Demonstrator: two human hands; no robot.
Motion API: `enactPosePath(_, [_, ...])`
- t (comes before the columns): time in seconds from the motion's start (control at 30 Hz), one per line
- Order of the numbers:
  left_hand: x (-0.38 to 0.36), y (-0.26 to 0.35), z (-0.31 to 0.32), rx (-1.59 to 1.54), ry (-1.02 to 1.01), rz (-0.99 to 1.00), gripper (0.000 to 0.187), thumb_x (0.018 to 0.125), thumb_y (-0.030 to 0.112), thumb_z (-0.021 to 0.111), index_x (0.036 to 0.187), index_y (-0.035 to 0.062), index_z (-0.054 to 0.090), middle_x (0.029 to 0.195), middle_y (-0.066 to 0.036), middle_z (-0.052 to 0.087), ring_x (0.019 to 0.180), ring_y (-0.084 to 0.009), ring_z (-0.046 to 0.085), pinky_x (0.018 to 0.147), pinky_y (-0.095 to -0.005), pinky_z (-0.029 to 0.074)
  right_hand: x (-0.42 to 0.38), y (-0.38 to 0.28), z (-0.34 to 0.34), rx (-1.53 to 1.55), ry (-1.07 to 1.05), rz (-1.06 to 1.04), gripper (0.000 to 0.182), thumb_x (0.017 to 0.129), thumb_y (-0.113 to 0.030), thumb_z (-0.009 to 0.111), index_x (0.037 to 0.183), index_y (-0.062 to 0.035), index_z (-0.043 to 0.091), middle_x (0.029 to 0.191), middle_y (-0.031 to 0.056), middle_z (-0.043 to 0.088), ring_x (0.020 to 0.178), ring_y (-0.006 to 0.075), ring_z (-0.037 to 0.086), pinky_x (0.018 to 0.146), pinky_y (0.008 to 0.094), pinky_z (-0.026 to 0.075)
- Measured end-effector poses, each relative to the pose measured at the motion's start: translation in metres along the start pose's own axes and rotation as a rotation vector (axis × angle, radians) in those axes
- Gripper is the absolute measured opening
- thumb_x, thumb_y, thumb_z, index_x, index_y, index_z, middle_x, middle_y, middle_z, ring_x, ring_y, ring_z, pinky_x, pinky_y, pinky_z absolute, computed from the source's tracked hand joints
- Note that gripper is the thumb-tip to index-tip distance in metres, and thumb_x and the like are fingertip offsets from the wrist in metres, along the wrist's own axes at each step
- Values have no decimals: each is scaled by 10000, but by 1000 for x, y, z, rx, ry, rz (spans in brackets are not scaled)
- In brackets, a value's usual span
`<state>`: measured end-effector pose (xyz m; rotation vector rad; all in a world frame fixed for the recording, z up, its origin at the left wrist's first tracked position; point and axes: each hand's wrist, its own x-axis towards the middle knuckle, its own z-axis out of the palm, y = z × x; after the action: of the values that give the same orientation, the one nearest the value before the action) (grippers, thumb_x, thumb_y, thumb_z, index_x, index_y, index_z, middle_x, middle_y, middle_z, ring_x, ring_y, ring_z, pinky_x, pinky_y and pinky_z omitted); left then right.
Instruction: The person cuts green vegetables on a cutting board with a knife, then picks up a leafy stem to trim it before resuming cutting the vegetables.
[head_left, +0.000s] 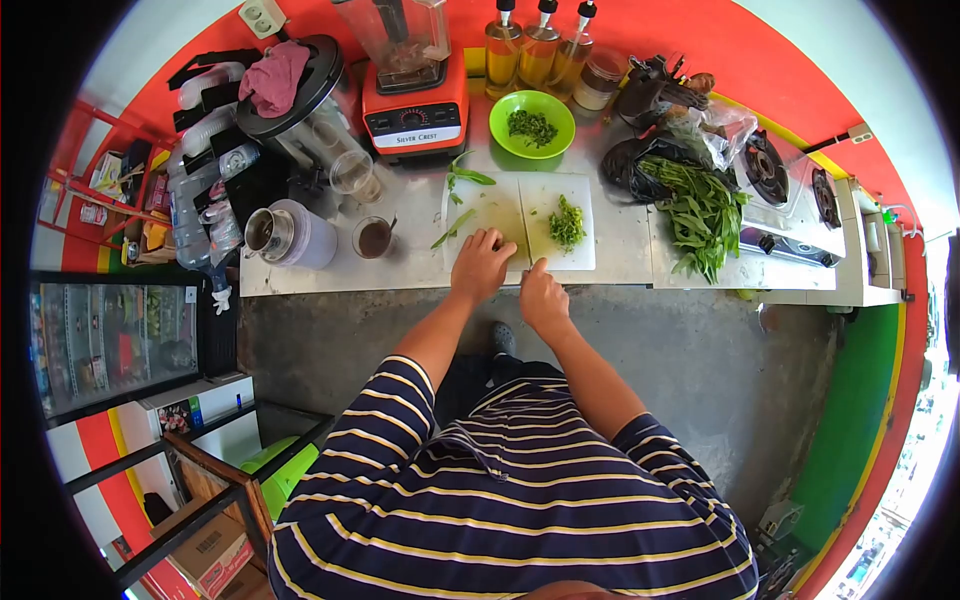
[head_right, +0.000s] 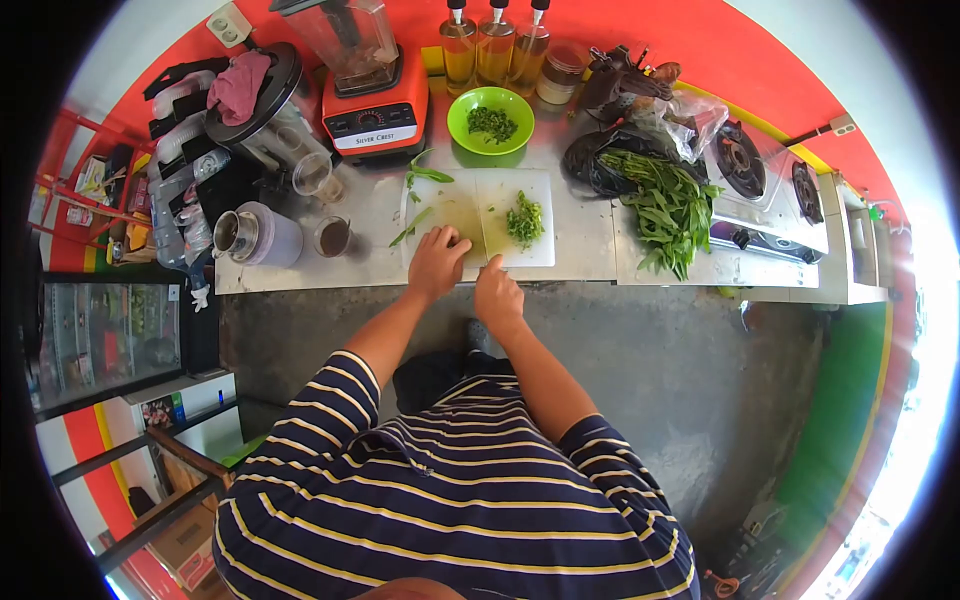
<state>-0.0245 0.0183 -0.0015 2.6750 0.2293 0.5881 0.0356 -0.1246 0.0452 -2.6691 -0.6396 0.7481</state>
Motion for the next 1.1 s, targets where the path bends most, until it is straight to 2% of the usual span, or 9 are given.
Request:
enactPosePath(0.1, [0,1,-3,5,4,9,208,784,66,661,981,135,661,948,-68,530,922,-280,547,804,-418,447,16,2,-5,-4,5,-73,332,1046,-296,486,1147,17,442,997,307,705,996,492,684,893,562,530])
enactPosePath(0.4, [0,0,-4,5,-2,3,207,795,87,658,994,143,668,952,-64,535,937,-268,551,813,-407,450,5,0,-4,-45,-30,-29,322,1041,-290,503,1137,14,453,1027,303,703,1002,482,687,887,553,536])
enactPosePath(0.63, [2,1,-3,23,-39,-1,195,810,98,660,999,145,667,943,-65,534,935,-269,549,811,-408,444,21,-2,-8,-51,9,-92,329,1044,-298,505,1147,9,441,1019,308,704,981,479,695,876,545,548])
enactPosePath(0.73, [4,0,-2,25,-23,18,190,821,103,661,1006,146,665,939,-64,535,931,-269,548,807,-408,441,12,-4,-5,-6,-33,-38,323,1041,-291,516,1133,11,451,1028,309,704,994,476,694,881,540,548])
enactPosePath(0.83, [5,3,-6,-6,17,37,210,787,59,673,986,122,655,928,-76,536,889,-291,550,773,-428,447,23,-4,-7,-23,-59,-63,325,1039,-288,525,1131,15,450,1045,317,700,1020,475,689,889,542,547])
enactPosePath(0.9, [5,3,-4,-10,13,28,213,790,62,673,993,122,656,931,-77,538,894,-291,551,772,-428,448,30,-5,-7,-86,-42,-111,313,1045,-281,517,1125,13,446,1038,322,701,1012,473,693,881,544,551])
enactPosePath(1.1, [5,2,-6,-18,-9,15,243,799,63,671,1033,128,655,932,-77,538,899,-293,550,775,-430,448,15,-5,-2,-27,-34,-61,299,1047,-279,511,1099,10,455,997,301,712,974,469,704,859,540,560])
